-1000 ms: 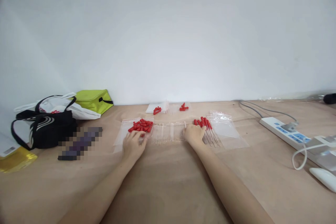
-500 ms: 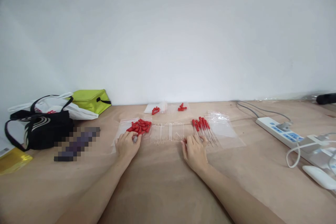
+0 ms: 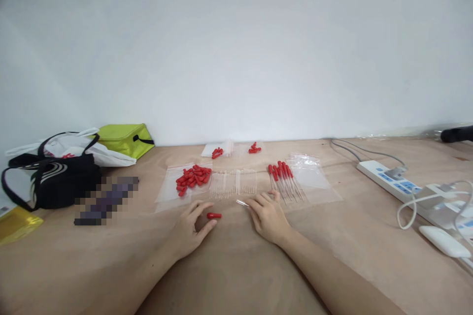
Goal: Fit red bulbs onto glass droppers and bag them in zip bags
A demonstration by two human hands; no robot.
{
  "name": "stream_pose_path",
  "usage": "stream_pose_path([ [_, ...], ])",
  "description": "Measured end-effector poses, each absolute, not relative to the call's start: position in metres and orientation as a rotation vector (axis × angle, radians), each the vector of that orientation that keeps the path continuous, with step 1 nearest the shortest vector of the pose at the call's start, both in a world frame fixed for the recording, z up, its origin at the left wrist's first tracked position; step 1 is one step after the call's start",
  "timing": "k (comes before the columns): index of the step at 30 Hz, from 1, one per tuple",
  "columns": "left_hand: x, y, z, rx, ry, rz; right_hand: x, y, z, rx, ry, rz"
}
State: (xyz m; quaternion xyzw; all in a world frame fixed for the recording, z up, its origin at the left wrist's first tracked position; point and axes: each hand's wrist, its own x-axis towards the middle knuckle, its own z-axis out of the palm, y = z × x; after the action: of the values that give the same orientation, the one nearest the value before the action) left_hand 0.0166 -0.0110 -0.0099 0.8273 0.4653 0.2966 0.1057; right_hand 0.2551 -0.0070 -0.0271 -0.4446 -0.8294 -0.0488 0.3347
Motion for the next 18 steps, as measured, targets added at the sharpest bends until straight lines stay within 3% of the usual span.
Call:
stream_pose_path([
  [18,0.043,-0.001,-0.009,2.167,1.168,0.886,0.245,-0.011,-0.020,-1.046,-2.185,-0.048],
])
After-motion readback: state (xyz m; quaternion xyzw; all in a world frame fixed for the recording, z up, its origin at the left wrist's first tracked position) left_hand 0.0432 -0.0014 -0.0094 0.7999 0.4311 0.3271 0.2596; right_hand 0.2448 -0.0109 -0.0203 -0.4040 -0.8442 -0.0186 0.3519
